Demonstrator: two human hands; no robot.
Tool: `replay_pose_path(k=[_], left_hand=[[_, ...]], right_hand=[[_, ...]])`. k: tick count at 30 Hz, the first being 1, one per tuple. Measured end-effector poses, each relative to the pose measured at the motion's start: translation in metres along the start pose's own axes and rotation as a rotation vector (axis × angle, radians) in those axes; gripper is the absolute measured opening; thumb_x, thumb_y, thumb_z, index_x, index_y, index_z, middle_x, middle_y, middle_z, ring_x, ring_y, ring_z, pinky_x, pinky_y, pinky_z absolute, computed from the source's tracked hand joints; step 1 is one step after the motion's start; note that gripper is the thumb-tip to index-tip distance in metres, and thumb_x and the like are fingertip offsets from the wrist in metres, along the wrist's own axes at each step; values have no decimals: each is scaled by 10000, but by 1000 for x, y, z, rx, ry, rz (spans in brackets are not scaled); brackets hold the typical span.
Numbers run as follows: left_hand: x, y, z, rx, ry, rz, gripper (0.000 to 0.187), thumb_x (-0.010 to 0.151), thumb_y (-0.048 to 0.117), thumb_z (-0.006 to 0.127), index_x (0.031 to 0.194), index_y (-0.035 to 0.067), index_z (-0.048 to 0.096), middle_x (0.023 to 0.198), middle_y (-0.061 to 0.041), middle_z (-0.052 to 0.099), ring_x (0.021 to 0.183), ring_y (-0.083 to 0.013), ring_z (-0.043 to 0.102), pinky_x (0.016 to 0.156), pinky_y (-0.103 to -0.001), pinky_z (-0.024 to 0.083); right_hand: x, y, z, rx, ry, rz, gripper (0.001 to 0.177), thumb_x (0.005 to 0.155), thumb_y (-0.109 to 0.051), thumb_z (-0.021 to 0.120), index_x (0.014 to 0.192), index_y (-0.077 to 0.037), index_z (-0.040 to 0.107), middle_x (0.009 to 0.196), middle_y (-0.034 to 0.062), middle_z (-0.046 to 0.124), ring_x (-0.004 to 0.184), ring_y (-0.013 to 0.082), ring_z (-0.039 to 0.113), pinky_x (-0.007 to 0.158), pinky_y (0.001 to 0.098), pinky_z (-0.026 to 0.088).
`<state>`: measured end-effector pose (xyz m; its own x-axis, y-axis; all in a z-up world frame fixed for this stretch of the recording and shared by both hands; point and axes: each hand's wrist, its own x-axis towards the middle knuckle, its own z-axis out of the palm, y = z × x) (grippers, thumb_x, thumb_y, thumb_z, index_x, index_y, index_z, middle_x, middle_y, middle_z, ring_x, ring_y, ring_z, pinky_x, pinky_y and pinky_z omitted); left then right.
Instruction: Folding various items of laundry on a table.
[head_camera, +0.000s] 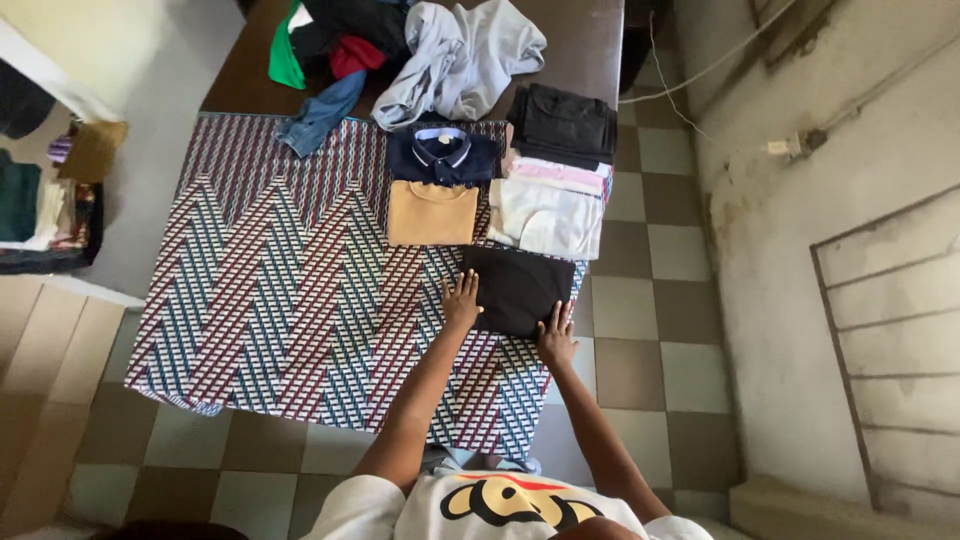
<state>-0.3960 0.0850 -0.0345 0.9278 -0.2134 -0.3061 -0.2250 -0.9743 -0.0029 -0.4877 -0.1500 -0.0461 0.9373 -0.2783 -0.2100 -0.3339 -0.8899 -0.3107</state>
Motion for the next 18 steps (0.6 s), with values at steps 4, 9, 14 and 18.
replay_pose_path(k=[4, 9, 14, 18], left_hand=[[1, 7, -3, -49, -45, -41, 1001, 958, 582, 605, 1656, 200, -3, 1744, 43, 1, 1599, -222, 45, 1242, -629, 36], [-10, 12, -8, -13, -13, -75, 995, 977, 549, 597, 1664, 159, -8, 1752, 4, -12, 1604, -230, 27, 1245, -619, 43], [-9, 9, -6, -66, -42, -52, 960, 1003, 519, 572, 1668, 167, -25, 1754, 10, -36, 1607, -232, 3, 1256, -623, 40], [-7, 5, -8, -108, -85, -31, 941, 1022, 500, 544, 1661, 169, -63, 1745, 5, -77, 1605, -233, -40, 1254, -628, 29]], right_hand=[[0, 4, -1, -5, 8, -44, 799, 1027, -556, 416, 1664, -242, 49, 1756, 8, -9, 1523, 373, 315, 1026, 738, 400], [1, 3, -1, 29, 12, -45, 815, 1016, -557, 425, 1655, -220, 50, 1741, 38, -7, 1491, 395, 320, 990, 721, 423], [-4, 3, -2, 3, 37, -23, 813, 1016, -557, 432, 1666, -233, 65, 1756, 27, 14, 1498, 379, 339, 999, 723, 421], [-4, 0, -4, 39, 43, -19, 790, 1017, -552, 415, 1659, -244, 74, 1759, 16, 12, 1505, 373, 340, 998, 711, 431]])
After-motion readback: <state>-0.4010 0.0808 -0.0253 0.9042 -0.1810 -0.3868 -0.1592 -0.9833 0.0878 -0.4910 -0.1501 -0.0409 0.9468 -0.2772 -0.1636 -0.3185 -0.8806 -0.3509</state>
